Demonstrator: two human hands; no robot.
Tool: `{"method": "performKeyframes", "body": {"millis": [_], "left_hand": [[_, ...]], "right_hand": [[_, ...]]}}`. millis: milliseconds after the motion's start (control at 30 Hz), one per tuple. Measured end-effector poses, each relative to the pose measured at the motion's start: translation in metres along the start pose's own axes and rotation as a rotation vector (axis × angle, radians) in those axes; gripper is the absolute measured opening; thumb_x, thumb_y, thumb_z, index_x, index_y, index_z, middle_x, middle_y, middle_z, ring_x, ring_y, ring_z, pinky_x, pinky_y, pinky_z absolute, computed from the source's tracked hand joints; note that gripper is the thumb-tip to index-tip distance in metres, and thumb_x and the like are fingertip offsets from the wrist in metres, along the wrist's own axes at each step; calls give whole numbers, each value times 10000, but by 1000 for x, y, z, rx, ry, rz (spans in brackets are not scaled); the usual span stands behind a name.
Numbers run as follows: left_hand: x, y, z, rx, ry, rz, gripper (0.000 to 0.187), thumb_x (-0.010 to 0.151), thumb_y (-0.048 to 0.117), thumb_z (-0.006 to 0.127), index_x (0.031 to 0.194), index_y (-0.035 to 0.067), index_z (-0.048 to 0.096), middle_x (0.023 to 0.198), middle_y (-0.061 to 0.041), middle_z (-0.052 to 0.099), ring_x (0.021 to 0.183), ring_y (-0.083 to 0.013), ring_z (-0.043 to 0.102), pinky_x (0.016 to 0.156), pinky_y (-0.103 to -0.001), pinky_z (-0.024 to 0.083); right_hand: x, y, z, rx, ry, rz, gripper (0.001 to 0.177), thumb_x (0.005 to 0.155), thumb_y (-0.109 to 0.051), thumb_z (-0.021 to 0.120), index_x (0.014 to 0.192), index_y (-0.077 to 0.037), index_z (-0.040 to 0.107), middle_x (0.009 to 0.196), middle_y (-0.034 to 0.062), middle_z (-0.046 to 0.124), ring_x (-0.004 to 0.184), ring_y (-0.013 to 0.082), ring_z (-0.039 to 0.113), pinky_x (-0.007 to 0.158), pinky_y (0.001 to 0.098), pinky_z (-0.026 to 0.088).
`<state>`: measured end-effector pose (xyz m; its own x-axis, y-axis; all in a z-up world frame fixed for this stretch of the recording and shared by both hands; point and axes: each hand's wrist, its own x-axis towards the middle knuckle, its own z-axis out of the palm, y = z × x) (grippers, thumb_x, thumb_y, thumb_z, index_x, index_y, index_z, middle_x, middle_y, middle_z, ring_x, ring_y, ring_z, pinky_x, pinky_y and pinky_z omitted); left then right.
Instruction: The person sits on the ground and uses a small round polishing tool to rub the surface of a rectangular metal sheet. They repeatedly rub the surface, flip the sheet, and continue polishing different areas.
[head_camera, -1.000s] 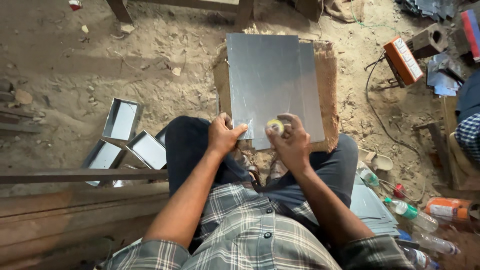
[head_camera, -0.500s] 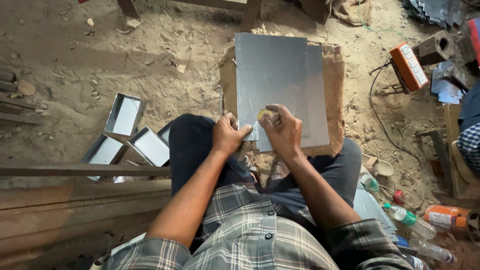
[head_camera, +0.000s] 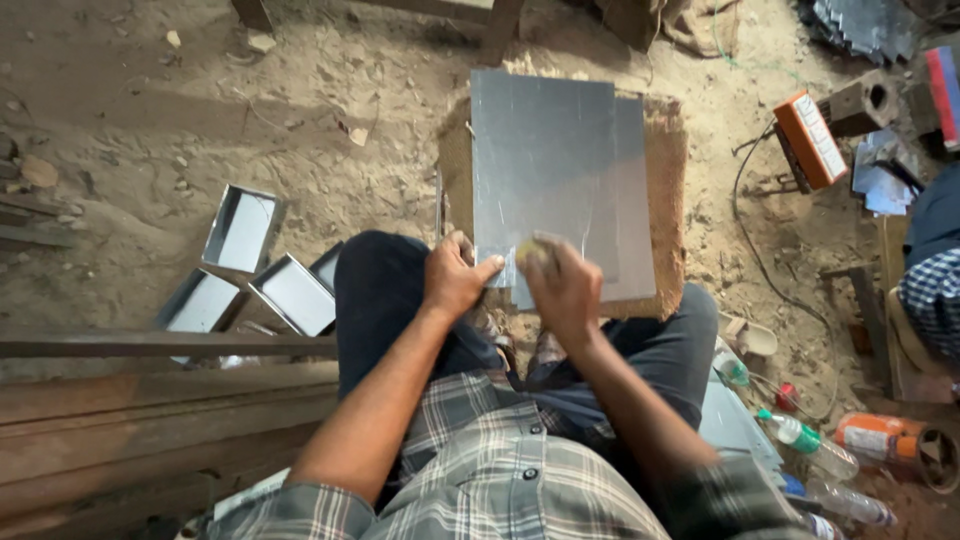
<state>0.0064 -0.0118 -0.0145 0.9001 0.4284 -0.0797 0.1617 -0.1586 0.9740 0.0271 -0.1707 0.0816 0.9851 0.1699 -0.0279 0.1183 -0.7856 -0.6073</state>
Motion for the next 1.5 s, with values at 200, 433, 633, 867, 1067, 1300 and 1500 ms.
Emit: {"method": "performKeyframes", "body": {"millis": [200, 433, 633, 867, 1067, 1300, 1500], "left_hand": [[3, 0, 1, 39, -30, -22, 471, 675, 326, 905, 701, 49, 525, 627, -78, 573, 573, -179, 527, 536, -365, 468], [6, 3, -3, 34, -13, -8, 486, 658, 329, 909, 666, 54, 508, 595, -67, 549, 551, -163, 507, 518, -360, 452], [5, 0, 0, -5, -28, -35, 477, 672, 330, 903, 685, 52, 515, 614, -66, 569, 563, -158, 515, 523, -355, 456], [2, 9, -3, 54, -45, -79, 459, 645, 343, 913, 737, 58, 565, 649, -80, 614, 581, -174, 571, 557, -364, 492], [0, 12, -3, 27, -60, -141, 478, 647, 349, 915, 775, 38, 575, 673, -95, 621, 615, -189, 562, 579, -373, 502], [-2, 23, -9, -63, -101, -197, 386, 682, 277, 855, 932, 43, 674, 724, -101, 637, 649, -179, 564, 590, -377, 499], [1, 15, -5, -37, -89, -210, 399, 677, 304, 865, 912, 48, 671, 745, -76, 705, 654, -157, 644, 626, -340, 540]], "right_hand": [[-4, 1, -3, 102, 76, -232, 291, 942, -165, 732, 1186, -7, 721, 964, 168, 783, 717, 158, 756, 586, 265, 637], [-5, 17, 9, 119, 79, -271, 318, 936, -175, 732, 1202, -3, 708, 927, 161, 783, 740, 175, 761, 611, 280, 638], [-10, 43, -6, 143, 28, -311, 301, 947, -216, 746, 1175, -22, 713, 867, 143, 775, 718, 171, 765, 582, 318, 616], [75, 12, -32, -6, -200, -539, 287, 884, -193, 785, 1139, -68, 747, 972, 151, 765, 862, 266, 736, 780, 401, 590], [85, -28, -21, -167, -379, -559, 260, 863, -213, 782, 1087, -84, 757, 926, 131, 753, 861, 286, 714, 823, 435, 556], [92, -30, -3, -23, -397, -780, 248, 888, -179, 750, 1084, -28, 729, 941, 145, 740, 890, 326, 708, 823, 445, 553], [90, -27, -22, -55, -365, -738, 219, 913, -201, 736, 1064, -42, 738, 992, 132, 761, 900, 302, 725, 826, 439, 562]]}}
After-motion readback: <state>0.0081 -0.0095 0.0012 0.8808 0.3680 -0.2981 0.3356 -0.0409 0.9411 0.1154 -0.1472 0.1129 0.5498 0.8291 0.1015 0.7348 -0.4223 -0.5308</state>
